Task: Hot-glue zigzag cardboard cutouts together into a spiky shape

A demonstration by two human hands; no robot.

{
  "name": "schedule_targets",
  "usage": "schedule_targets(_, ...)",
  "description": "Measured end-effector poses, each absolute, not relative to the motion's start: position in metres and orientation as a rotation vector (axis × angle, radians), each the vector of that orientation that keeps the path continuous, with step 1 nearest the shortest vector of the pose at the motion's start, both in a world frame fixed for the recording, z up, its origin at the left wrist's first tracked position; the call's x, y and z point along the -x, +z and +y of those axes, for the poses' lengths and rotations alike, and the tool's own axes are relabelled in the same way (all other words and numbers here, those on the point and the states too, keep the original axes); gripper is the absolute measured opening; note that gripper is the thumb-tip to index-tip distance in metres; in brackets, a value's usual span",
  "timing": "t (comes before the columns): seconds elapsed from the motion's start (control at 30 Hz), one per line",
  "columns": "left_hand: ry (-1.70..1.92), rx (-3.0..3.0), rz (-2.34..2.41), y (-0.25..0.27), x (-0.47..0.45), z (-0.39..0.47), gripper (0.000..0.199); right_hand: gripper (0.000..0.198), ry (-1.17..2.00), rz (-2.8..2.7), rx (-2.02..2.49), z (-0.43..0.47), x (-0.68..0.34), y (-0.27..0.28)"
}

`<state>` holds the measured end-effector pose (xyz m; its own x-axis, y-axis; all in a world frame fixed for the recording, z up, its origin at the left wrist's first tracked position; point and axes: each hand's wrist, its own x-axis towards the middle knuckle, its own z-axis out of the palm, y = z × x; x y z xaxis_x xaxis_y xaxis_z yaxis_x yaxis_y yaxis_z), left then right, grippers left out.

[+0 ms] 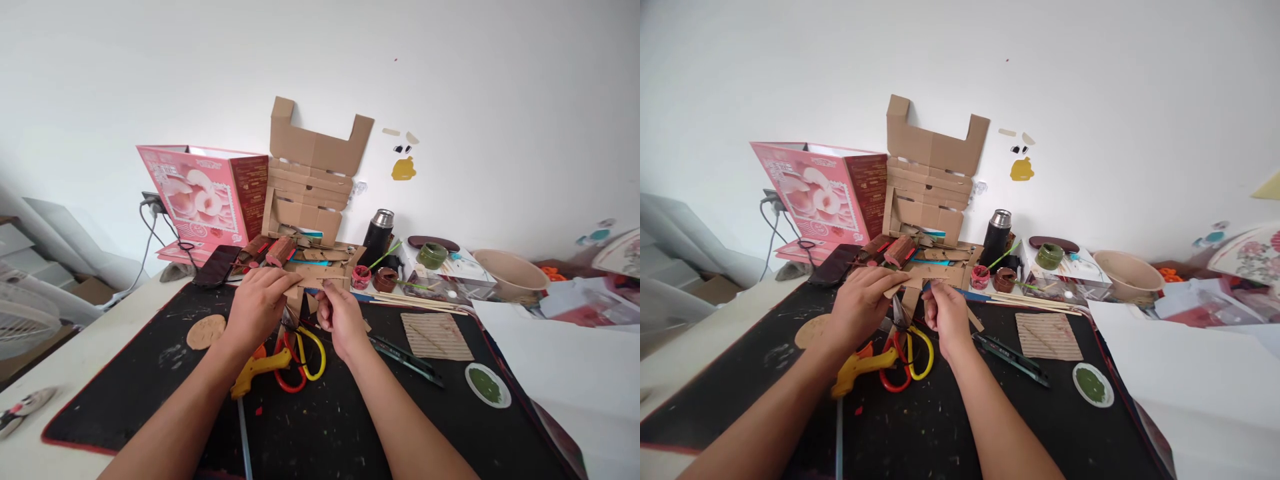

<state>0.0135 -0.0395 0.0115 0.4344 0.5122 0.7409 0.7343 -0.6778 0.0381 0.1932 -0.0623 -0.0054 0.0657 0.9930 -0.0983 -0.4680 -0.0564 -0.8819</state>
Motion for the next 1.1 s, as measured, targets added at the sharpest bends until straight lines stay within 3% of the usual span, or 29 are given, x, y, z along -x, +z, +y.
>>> schedule_targets(1.1, -0.908, 2.359, -1.235, 0.01, -0.019, -0.044, 0.04, 0.068, 1.2, -1.076, 0.894, -0.074, -0.191, -0.004)
